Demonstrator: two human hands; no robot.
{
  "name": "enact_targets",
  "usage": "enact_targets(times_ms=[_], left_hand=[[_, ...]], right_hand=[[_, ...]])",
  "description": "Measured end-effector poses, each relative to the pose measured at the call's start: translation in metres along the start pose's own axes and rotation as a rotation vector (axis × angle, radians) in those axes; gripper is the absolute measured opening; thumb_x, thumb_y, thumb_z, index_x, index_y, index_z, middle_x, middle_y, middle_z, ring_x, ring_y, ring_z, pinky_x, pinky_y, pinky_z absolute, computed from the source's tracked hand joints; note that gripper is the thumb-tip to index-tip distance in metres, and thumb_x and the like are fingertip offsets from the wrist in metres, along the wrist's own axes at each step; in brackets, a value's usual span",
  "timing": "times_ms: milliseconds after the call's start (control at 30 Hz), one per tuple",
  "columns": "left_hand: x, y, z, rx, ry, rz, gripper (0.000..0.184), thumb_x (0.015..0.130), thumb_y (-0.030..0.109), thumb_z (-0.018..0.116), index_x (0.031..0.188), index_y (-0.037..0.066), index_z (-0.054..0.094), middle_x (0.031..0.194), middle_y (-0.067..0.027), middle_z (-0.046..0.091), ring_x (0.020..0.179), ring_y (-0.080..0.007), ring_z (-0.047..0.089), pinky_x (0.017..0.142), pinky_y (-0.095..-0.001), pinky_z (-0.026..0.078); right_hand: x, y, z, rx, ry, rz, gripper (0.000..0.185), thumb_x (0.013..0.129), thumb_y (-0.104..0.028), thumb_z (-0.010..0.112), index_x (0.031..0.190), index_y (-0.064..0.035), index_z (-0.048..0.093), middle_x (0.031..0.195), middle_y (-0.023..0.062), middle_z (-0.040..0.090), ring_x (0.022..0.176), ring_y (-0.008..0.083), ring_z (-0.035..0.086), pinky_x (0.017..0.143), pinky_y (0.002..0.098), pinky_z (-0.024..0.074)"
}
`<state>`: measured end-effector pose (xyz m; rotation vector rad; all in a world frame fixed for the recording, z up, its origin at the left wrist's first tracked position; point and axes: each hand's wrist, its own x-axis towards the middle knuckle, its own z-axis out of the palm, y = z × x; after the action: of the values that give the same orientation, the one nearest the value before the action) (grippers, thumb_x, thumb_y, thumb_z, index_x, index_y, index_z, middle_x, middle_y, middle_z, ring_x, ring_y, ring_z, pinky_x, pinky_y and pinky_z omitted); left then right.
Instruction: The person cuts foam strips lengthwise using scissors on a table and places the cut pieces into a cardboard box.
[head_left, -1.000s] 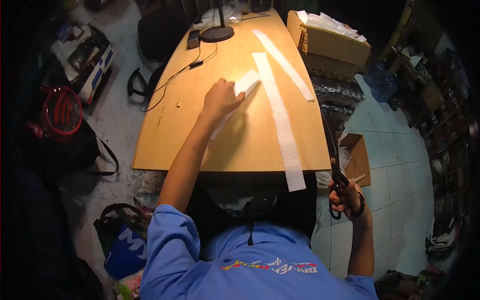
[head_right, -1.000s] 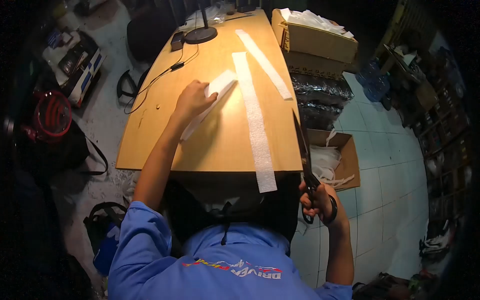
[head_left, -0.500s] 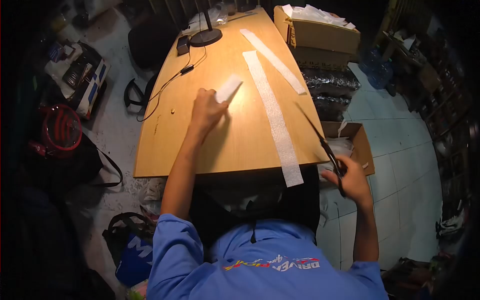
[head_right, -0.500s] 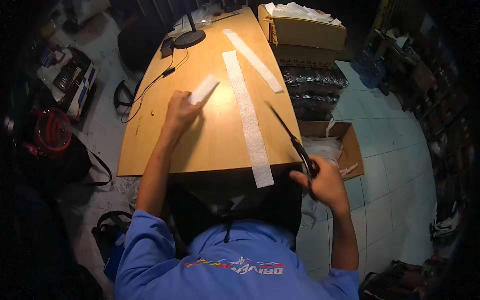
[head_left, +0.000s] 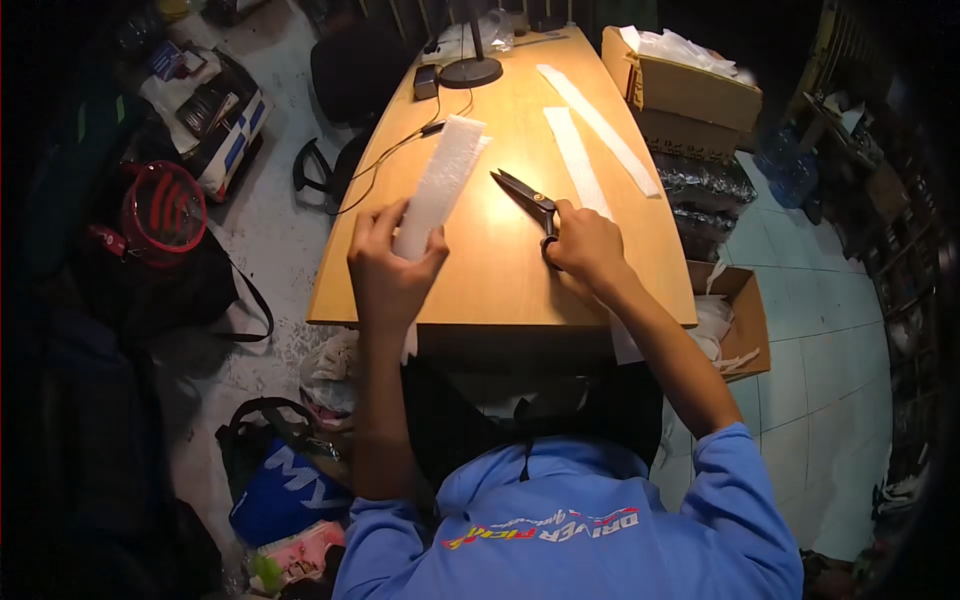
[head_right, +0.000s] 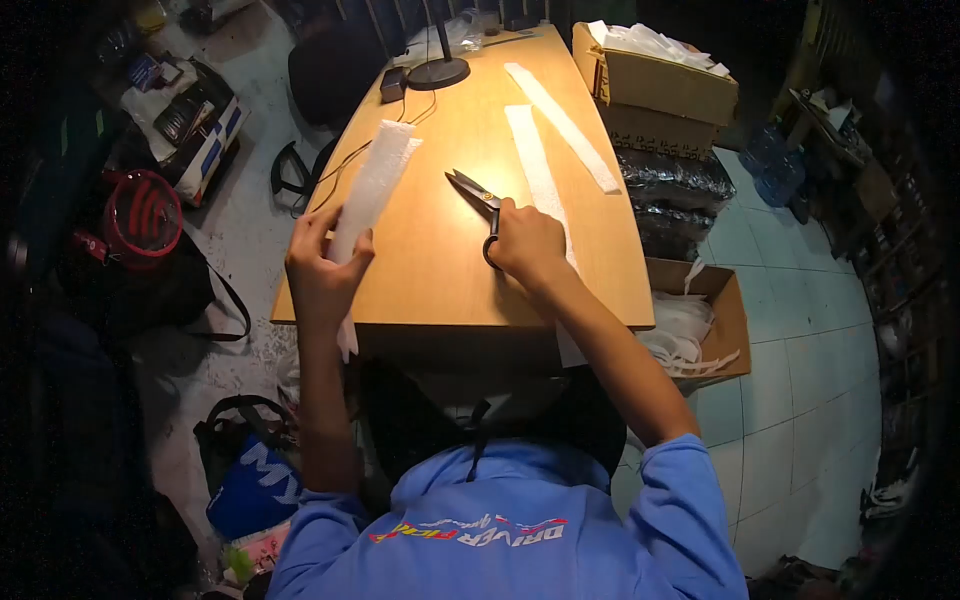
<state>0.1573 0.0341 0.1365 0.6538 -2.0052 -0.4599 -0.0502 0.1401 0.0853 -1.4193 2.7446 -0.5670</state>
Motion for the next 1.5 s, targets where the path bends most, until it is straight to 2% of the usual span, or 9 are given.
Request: enact_targets(times_ms=[533,667,767,933,967,1100,1200,1367,1500], left_hand=[[0.012,0.025,0.014,-0.121,-0.227,0.217,0.041,0.066,0.008,0.07,0.105,-0.003,0.063,0.097,-0.018,0.058,0.085,-0.0316,0.063,0.076,-0.0368,0.052],[0.022,0.034,0.019,-0.12,-0.326,0.33,0.043,0.065,0.006,0.071,0.106,-0.001,0.062,0.099,-0.0168,0.057,0.085,-0.031,0.062,0.074,-0.0358,0.053],[0.029,0.043,0.034,-0.173,-0.491,0.405,0.044,0.064,0.005,0.073,0.107,0.0,0.062,0.101,-0.0167,0.057,0.088,-0.031,0.063,0.074,-0.0362,0.054],[0.052,0.062,0.087,-0.208,-0.699,0.548,0.047,0.068,0.011,0.074,0.112,0.002,0.06,0.105,-0.0164,0.055,0.08,-0.032,0.065,0.068,-0.0372,0.055],[0.06,0.068,0.094,-0.137,-0.825,0.45,0.058,0.068,0.013,0.076,0.121,0.001,0.055,0.116,-0.0164,0.051,0.098,-0.0328,0.061,0.08,-0.0402,0.051],[0.079,0.056,0.117,0.035,-0.45,0.598,0.083,0.068,0.02,0.08,0.137,-0.001,0.038,0.136,-0.0185,0.036,0.13,-0.0386,0.034,0.105,-0.0449,0.03],[0.063,0.013,0.122,0.17,-0.354,0.572,0.07,0.073,0.01,0.071,0.135,-0.002,0.041,0.131,-0.0223,0.04,0.126,-0.0406,0.039,0.102,-0.0461,0.034],[0.004,-0.048,0.131,0.145,-0.408,-0.026,0.041,0.074,-0.002,0.058,0.114,-0.004,0.05,0.116,-0.025,0.045,0.103,-0.0398,0.05,0.085,-0.0444,0.045],[0.015,-0.041,0.142,0.249,-0.415,0.029,0.034,0.076,-0.006,0.049,0.109,-0.004,0.051,0.115,-0.0223,0.042,0.093,-0.0348,0.051,0.076,-0.0377,0.048]], right_hand=[[-0.009,-0.005,-0.015,-0.103,-0.275,-0.119,0.025,0.075,-0.016,0.062,0.094,0.0006,0.065,0.091,0.0183,0.067,0.086,0.0309,0.066,0.074,0.0379,0.0543],[0.007,0.046,-0.044,0.776,-0.343,-0.06,0.041,0.09,-0.028,0.057,0.117,0.0025,0.056,0.099,0.015,0.066,0.071,0.0221,0.067,0.063,0.0315,0.053],[-0.009,0.087,-0.089,1.748,-0.485,0.042,0.06,0.09,-0.047,0.056,0.126,0.0015,0.051,0.106,0.0165,0.063,0.084,0.0169,0.065,0.059,0.0274,0.054],[-0.014,0.101,-0.118,1.115,-0.316,0.016,0.041,0.083,-0.02,0.071,0.116,0.0019,0.059,0.091,0.01,0.066,0.075,0.0128,0.063,0.061,0.025,0.0535],[-0.006,0.117,-0.115,1.147,-0.278,0.04,0.04,0.082,-0.019,0.071,0.114,0.0029,0.06,0.09,0.0105,0.067,0.074,0.0127,0.064,0.06,0.024,0.0529],[0.058,0.21,-0.136,1.344,0.275,0.122,0.03,0.081,-0.019,0.073,0.104,-0.0025,0.062,0.08,0.0056,0.065,0.061,0.0105,0.06,0.054,0.0217,0.0501],[0.146,0.289,-0.187,1.45,0.644,0.213,0.027,0.082,-0.022,0.072,0.101,-0.0058,0.062,0.091,0.0077,0.065,0.077,0.0131,0.063,0.059,0.0216,0.0523],[0.317,0.431,-0.197,1.598,0.863,0.247,0.03,0.081,-0.021,0.074,0.102,-0.0039,0.061,0.092,0.0132,0.064,0.081,0.0204,0.061,0.066,0.0289,0.0512],[0.378,0.468,-0.176,1.88,1.008,0.048,0.035,0.083,-0.023,0.072,0.108,-0.0033,0.057,0.096,0.013,0.062,0.084,0.0212,0.061,0.066,0.0297,0.0512]])
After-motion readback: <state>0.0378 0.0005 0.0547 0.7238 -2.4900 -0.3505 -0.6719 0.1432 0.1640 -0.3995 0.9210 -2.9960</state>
